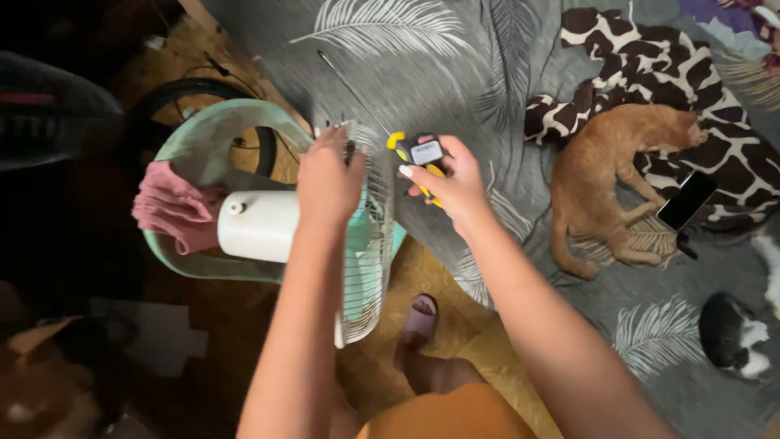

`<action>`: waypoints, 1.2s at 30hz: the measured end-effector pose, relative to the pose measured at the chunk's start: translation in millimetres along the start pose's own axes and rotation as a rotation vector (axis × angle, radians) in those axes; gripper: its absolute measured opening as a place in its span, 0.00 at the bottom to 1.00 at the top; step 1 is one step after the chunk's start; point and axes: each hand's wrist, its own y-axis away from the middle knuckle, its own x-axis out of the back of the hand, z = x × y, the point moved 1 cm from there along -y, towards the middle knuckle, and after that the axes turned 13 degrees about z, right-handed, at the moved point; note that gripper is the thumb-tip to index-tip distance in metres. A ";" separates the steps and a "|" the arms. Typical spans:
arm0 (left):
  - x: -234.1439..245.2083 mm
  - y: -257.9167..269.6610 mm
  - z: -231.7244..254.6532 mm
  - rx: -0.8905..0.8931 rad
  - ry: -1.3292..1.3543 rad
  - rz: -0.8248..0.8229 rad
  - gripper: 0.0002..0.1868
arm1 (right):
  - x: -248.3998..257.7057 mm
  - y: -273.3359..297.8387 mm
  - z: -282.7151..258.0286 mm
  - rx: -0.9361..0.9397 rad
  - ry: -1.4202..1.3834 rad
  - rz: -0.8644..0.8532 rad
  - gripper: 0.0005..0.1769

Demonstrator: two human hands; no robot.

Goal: The person disassembles a desk fan by using a screwdriver to remove a screw from the rim, then pulls off the front grill and unscrews the center nut by hand to remove the fan blades.

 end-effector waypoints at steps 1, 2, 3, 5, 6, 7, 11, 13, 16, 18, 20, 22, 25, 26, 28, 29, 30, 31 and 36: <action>-0.4 -2.2 -1.4 -0.024 0.029 0.015 0.26 | -0.1 -10.6 7.3 0.011 0.020 0.033 0.25; -0.9 -3.4 -2.2 -0.028 0.042 0.023 0.25 | 2.1 -21.5 17.4 0.007 0.016 0.032 0.26; -0.2 -4.5 -2.6 -0.032 0.055 0.032 0.25 | 4.0 -33.1 31.2 0.003 0.013 0.031 0.26; 5.0 2.0 -1.4 -0.013 0.063 0.021 0.25 | 11.7 -50.7 71.4 -0.009 0.048 0.051 0.28; 6.7 0.9 0.3 -0.002 0.065 0.015 0.25 | 16.1 -65.5 92.8 0.003 0.084 0.073 0.28; 8.2 -0.2 2.5 0.009 0.067 0.010 0.25 | 20.6 -78.8 115.8 0.015 0.120 0.095 0.29; 16.0 -1.5 9.7 -0.020 0.049 -0.010 0.25 | 42.8 -115.5 180.5 0.403 0.381 0.177 0.35; 19.6 -2.2 12.7 -0.022 0.048 -0.029 0.25 | 59.8 -113.7 190.1 0.414 0.695 0.243 0.42; 24.0 -3.0 16.4 -0.001 0.039 -0.045 0.25 | 67.0 -114.2 191.9 0.241 0.788 0.290 0.47; 25.9 -2.4 18.1 0.022 0.042 -0.059 0.25 | 73.7 -117.0 196.6 0.192 0.834 0.326 0.48; 28.4 -2.2 19.8 0.043 0.041 -0.077 0.26 | 82.1 -121.6 210.1 0.152 0.870 0.366 0.49; 30.7 -3.0 21.8 0.061 0.034 -0.092 0.26 | 87.6 -130.9 232.9 0.127 0.897 0.409 0.50; 32.6 -4.1 24.3 0.049 0.044 -0.099 0.26 | 102.4 -145.6 278.7 0.110 0.875 0.420 0.51; 33.2 -4.0 24.8 0.047 0.047 -0.098 0.26 | 107.9 -149.6 294.1 0.136 0.857 0.439 0.49; 33.0 -3.5 25.3 0.040 0.056 -0.094 0.26 | 118.3 -154.2 311.5 0.189 0.821 0.476 0.44; 32.6 -3.8 24.8 0.035 0.051 -0.089 0.26 | 123.6 -157.0 320.6 0.093 0.810 0.494 0.41; 32.0 -3.5 24.2 0.032 0.047 -0.085 0.26 | 129.6 -157.6 329.4 -0.006 0.800 0.510 0.38; 31.8 -2.6 23.6 0.028 0.043 -0.082 0.25 | 135.3 -157.4 337.3 -0.104 0.789 0.525 0.36; 31.8 0.5 23.4 0.007 0.066 -0.045 0.23 | 153.2 -154.0 349.6 -0.117 0.834 0.622 0.41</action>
